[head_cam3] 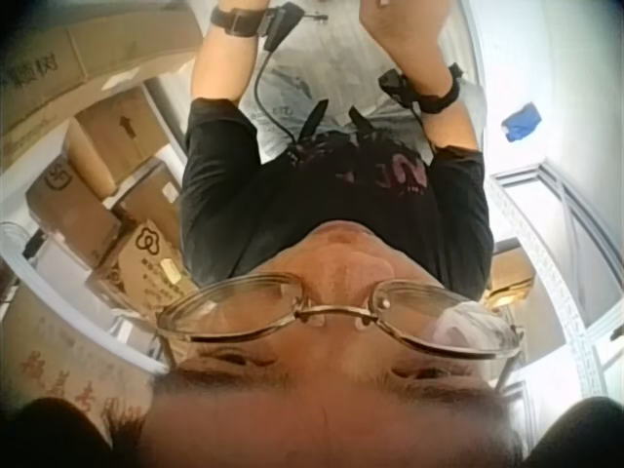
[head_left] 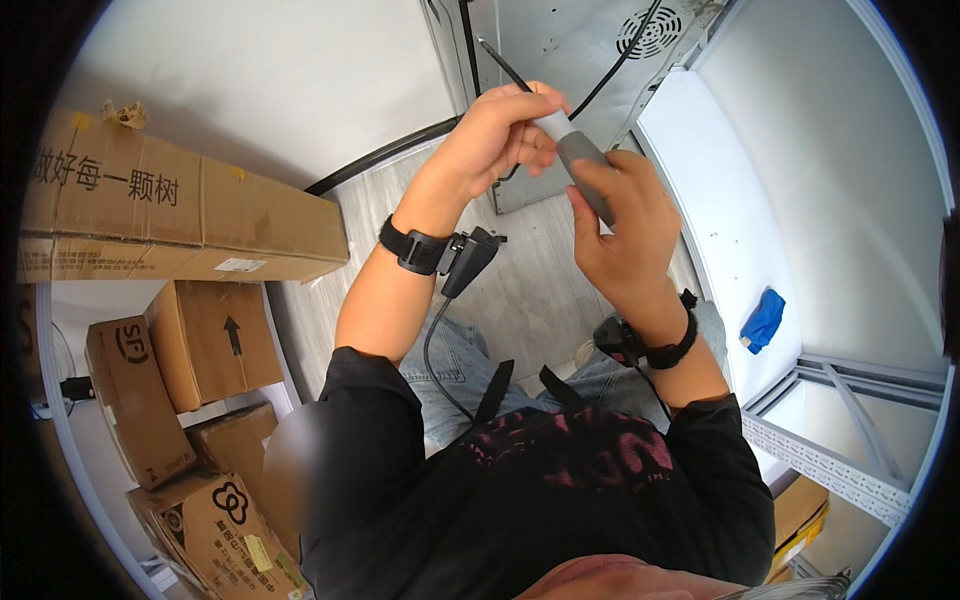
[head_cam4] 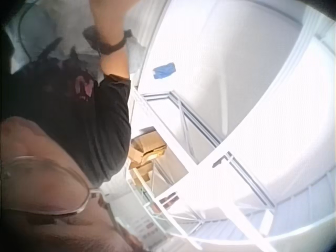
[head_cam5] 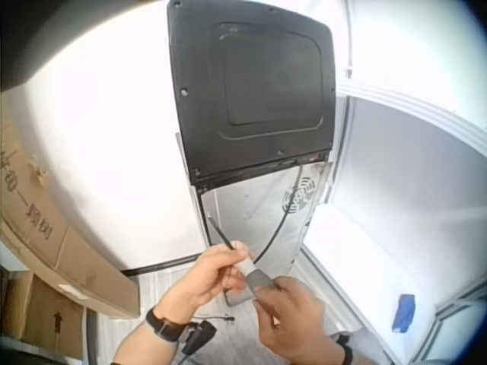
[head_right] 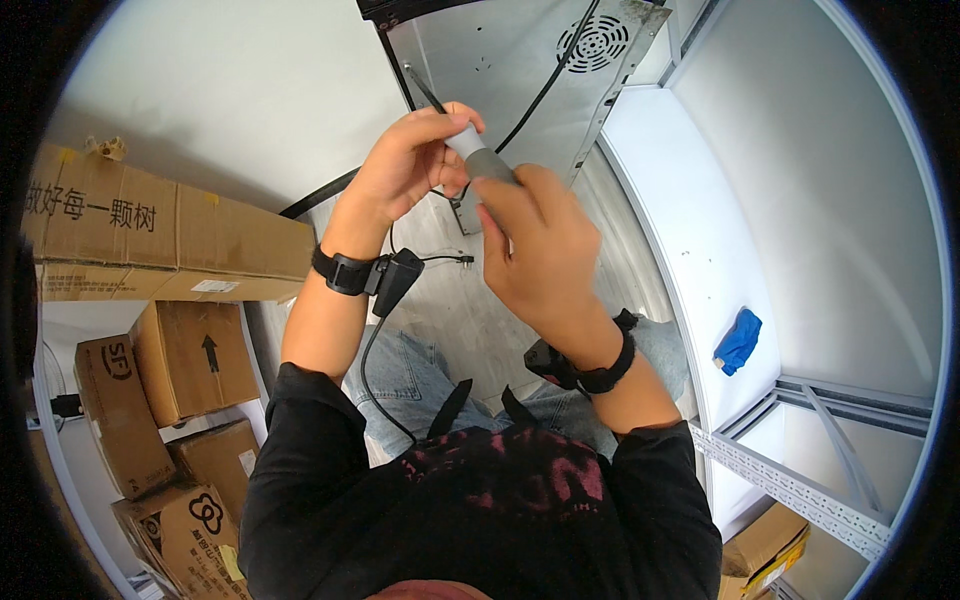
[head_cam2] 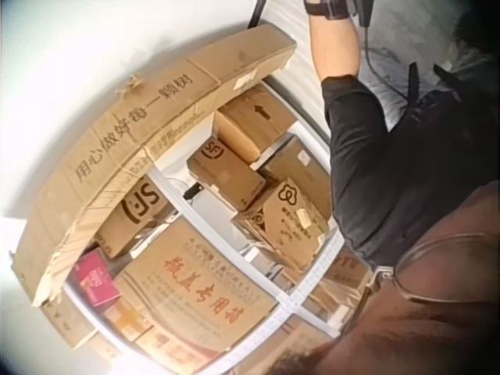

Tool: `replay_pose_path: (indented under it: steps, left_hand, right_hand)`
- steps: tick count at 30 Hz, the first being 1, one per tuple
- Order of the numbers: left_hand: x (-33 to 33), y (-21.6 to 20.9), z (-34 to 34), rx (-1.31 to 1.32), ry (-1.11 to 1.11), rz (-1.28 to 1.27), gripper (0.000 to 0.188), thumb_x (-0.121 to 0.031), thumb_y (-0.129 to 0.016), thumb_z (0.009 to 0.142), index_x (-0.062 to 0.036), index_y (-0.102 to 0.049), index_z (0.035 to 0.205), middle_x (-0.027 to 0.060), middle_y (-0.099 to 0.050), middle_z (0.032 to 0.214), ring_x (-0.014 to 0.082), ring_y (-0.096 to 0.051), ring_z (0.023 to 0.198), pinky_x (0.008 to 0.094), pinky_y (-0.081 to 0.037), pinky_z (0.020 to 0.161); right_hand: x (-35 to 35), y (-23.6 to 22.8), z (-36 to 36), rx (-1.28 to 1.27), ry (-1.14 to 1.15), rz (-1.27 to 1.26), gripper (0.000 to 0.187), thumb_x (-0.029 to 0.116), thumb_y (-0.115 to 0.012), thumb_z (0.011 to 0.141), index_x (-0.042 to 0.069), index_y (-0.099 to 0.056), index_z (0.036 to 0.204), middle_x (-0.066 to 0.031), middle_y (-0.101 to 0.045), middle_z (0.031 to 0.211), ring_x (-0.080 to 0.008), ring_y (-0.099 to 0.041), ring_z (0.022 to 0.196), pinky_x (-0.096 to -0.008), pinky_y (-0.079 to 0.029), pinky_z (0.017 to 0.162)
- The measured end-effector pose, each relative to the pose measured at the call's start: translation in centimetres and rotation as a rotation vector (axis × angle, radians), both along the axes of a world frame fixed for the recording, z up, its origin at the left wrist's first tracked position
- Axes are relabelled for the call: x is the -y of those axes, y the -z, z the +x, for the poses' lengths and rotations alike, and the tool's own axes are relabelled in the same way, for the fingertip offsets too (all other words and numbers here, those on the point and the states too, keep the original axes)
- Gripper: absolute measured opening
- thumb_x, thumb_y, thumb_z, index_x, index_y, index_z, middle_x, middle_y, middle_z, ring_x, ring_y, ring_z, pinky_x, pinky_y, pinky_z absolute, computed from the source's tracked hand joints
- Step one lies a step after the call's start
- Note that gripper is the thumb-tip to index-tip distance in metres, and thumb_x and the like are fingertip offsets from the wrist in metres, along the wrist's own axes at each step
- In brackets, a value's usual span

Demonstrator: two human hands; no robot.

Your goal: The person wipes the underside of a metal appliance with a blue cloth, then uses a screwdriver to tighten screws on the appliance's back panel. The person is sitting on the floor during the task.

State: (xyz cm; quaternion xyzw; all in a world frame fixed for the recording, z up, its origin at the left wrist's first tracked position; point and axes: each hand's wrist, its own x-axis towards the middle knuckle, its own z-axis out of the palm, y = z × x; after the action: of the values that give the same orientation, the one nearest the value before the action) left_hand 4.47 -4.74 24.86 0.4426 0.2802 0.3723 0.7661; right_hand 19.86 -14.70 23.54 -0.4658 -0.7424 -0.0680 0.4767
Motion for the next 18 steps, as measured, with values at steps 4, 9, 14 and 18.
replay_pose_path:
  steps: [4,9,14,18]
  left_hand:
    - [-0.3,-0.2,-0.5,-0.134,0.018,0.007,0.026,-0.029,-0.063,0.089,-0.004,-0.059,0.088,0.0046,-0.056,0.053,0.0123,-0.053,0.041,0.0218,-0.036,0.037]
    - [0.0,0.0,-0.1,-0.031,-0.015,-0.009,0.026,-0.027,-0.061,0.09,-0.0016,-0.058,0.093,0.0032,-0.057,0.058,0.0125,-0.057,0.046,0.0232,-0.043,0.041]
    - [0.0,0.3,0.0,0.09,-0.02,0.005,0.025,-0.024,-0.061,0.09,0.0002,-0.056,0.096,0.0042,-0.058,0.064,0.0137,-0.06,0.051,0.0248,-0.048,0.045]
    - [-0.4,-0.1,-0.8,-0.031,0.047,0.022,0.02,-0.02,-0.061,0.09,-0.0009,-0.055,0.086,0.006,-0.059,0.07,0.0163,-0.061,0.052,0.0263,-0.05,0.046]
  right_hand:
    - [-0.1,-0.3,0.0,0.147,-0.001,0.079,0.046,0.004,-0.069,0.071,0.006,-0.056,0.114,-0.0096,-0.059,0.094,-0.0303,-0.06,0.08,-0.0351,-0.049,0.062]
    - [0.9,-1.5,-1.0,-0.336,-0.058,-0.176,0.049,0.001,-0.07,0.068,0.006,-0.056,0.115,-0.0107,-0.059,0.096,-0.0302,-0.06,0.079,-0.0333,-0.049,0.064]
    - [-0.2,-0.5,-0.2,-0.122,-0.054,-0.012,0.046,0.0,-0.07,0.069,0.005,-0.056,0.113,-0.0114,-0.06,0.099,-0.0295,-0.061,0.079,-0.033,-0.049,0.065]
    - [-0.3,-0.2,-0.2,0.047,-0.051,0.124,0.044,0.002,-0.07,0.071,0.003,-0.056,0.113,-0.0119,-0.061,0.102,-0.029,-0.06,0.079,-0.0333,-0.049,0.064]
